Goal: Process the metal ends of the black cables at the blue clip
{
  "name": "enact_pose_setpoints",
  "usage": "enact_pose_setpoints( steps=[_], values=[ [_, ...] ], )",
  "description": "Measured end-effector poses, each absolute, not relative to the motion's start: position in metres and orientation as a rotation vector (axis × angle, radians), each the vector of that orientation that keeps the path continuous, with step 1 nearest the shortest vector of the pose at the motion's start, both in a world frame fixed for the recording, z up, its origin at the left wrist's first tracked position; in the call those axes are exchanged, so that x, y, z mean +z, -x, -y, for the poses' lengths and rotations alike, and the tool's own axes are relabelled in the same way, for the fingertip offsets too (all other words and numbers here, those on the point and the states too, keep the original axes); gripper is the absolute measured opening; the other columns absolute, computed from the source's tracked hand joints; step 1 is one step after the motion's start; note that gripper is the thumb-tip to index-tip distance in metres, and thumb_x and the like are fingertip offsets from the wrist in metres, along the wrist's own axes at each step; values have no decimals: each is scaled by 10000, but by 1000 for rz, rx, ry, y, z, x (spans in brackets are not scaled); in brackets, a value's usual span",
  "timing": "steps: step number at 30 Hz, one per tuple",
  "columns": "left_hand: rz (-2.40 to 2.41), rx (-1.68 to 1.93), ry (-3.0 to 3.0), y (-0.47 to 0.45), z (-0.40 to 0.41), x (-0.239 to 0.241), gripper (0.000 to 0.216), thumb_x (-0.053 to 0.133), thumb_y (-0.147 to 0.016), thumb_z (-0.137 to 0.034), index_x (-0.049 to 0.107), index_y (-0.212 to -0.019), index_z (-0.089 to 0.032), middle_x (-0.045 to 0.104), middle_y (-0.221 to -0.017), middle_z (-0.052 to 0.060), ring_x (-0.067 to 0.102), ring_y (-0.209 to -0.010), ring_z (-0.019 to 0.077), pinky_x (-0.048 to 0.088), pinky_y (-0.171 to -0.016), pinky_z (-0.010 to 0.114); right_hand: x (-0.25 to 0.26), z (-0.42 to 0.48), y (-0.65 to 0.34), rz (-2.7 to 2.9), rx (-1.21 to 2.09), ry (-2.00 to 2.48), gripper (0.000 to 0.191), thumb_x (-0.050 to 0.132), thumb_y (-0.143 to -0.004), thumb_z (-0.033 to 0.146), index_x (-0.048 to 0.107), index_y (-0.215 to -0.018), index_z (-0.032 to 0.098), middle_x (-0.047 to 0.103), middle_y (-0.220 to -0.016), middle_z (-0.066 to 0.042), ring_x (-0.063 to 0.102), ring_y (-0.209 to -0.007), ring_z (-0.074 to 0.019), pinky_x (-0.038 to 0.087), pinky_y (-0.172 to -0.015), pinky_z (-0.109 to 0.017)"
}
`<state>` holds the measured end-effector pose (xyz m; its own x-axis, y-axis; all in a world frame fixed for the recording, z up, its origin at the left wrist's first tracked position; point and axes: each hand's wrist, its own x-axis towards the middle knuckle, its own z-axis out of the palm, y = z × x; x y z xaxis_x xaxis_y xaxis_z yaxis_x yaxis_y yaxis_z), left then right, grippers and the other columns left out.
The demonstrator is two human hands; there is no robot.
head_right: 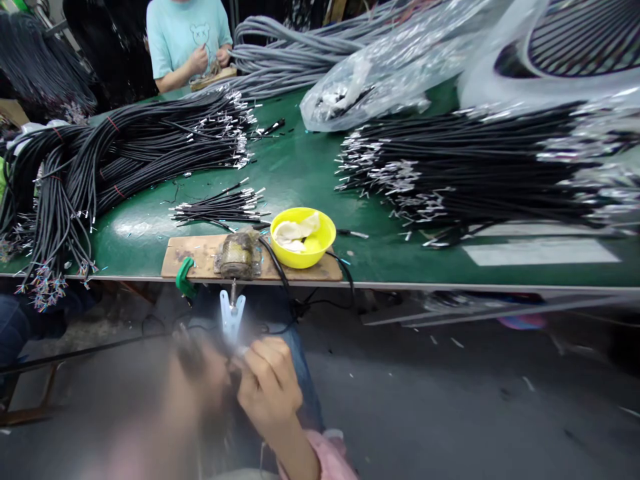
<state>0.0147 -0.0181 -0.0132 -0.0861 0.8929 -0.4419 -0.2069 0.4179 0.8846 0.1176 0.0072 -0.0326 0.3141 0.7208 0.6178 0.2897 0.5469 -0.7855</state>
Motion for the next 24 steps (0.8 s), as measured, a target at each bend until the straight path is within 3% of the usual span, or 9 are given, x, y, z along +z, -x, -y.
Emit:
enact_pose_setpoints(
  steps=[2, 5, 8, 13, 17, 24],
  values=[
    [-1348, 1070, -732, -12, 14, -8, 344, 770, -614, -444, 611, -633, -139, 494, -489, -31, 392, -388, 59, 347, -387, 209, -29, -11, -124, 1192, 793, 980, 125, 624, -796, 268, 648, -679, 229, 588, -609, -32, 529, -574, -181, 421, -523, -296],
    [-1339, 1107, -825, -10, 10, 0, 253, 800, -585, -360, 661, -617, -151, 601, -613, 19, 544, -583, 138, 479, -601, 273, -22, -18, -137, 983, 1629, 845, 338, 683, -701, 517, 683, -674, 180, 583, -572, -32, 501, -506, -153, 383, -463, -265],
    [-1327, 1105, -887, -8, 7, 3, 154, 782, -605, -269, 692, -576, -147, 618, -618, 35, 561, -608, 162, 486, -629, 294, -18, -31, -150, 895, 2018, 781, 366, 783, -585, 493, 720, -702, 151, 616, -576, -27, 497, -496, -129, 371, -469, -240],
    [-1363, 1174, -926, -8, 7, 4, 55, 769, -592, -170, 718, -608, -155, 627, -661, 28, 575, -623, 157, 483, -639, 282, -14, -54, -146, 737, 1885, 770, 295, 780, -626, 444, 705, -597, 161, 594, -534, 8, 463, -479, -96, 384, -478, -218],
    [-1321, 1244, -996, -8, 4, 11, 70, 758, -593, -169, 708, -544, -167, 572, -583, 13, 549, -591, 156, 468, -602, 281, -10, -62, -123, 536, 1931, 583, 422, 744, -605, 567, 752, -762, 175, 676, -700, -41, 525, -560, -119, 439, -542, -245],
    [-1371, 1319, -992, -12, -5, 12, 78, 768, -600, -183, 698, -576, -158, 617, -629, 22, 585, -622, 176, 481, -638, 296, -4, -64, -112, 436, 1807, 688, 372, 818, -519, 494, 651, -570, 167, 537, -534, 26, 429, -485, -97, 371, -465, -226]
  ],
)
